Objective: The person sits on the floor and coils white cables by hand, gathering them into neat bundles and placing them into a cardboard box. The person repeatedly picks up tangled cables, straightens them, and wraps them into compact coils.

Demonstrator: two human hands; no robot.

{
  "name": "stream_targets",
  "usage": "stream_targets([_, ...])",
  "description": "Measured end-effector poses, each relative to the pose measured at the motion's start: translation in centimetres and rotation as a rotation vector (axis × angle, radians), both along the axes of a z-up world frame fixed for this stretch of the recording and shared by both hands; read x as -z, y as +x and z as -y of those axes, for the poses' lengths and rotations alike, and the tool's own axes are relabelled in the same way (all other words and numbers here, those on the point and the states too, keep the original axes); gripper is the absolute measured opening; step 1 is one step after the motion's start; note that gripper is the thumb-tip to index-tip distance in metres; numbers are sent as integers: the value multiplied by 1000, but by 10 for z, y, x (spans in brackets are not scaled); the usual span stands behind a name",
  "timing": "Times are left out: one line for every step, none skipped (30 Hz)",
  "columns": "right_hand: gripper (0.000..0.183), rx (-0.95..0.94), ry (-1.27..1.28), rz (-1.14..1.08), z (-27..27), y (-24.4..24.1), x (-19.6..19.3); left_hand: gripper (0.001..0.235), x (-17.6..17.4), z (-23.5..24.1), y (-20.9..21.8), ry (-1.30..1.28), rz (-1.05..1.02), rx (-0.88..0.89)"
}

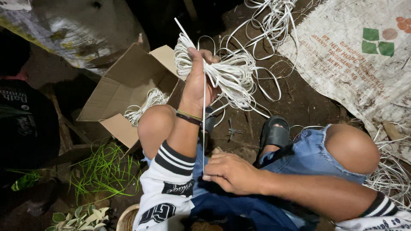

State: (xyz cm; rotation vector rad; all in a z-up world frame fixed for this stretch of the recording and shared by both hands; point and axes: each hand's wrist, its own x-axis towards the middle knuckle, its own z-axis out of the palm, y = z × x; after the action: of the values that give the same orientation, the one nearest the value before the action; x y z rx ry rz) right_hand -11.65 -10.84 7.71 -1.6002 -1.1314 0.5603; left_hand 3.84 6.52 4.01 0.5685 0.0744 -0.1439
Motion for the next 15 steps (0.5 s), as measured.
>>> stream_targets([4,2,-36,46,2,1,6,49,-4,-1,-1,-25,-11,28])
stream_targets([5,4,-72,93,3,3,13,50,-8,-2,-1,-50,-23,57])
stream_targets([6,6,-109,139,3,6,20,51,-11,-3,-2,-34,-3,74])
stream_targets([17,14,-184,196,4,10,28,52,-14,-3,-2,-18,18,92])
stream_targets([29,25,-257,253,3,16,35,53,-16,-3,-3,0,39,112])
stream_targets([41,36,-331,310,4,20,42,53,-18,-3,-4,24,25,100])
stream_targets([44,32,-395,316,5,23,47,54,-19,-4,-5,47,13,89])
stream_targets([46,29,-460,322,5,26,52,55,-19,-4,-7,70,1,78])
stream_targets([49,23,-524,330,7,30,56,55,-20,-4,-9,126,30,82])
stream_targets([49,23,-617,357,7,34,59,54,-20,-3,-11,182,59,85])
stream_targets([49,20,-710,384,8,39,61,54,-19,-3,-14,237,87,84])
stream_targets([50,18,-803,411,9,44,62,54,-18,-2,-15,311,105,31])
stream_targets([53,124,-634,440,11,50,61,54,-17,0,-18,384,119,-21])
stream_targets([59,228,-464,466,13,59,58,54,-15,3,-19,456,134,-73])
stream_targets([67,335,-293,487,16,65,55,55,-14,4,-21,471,123,-74])
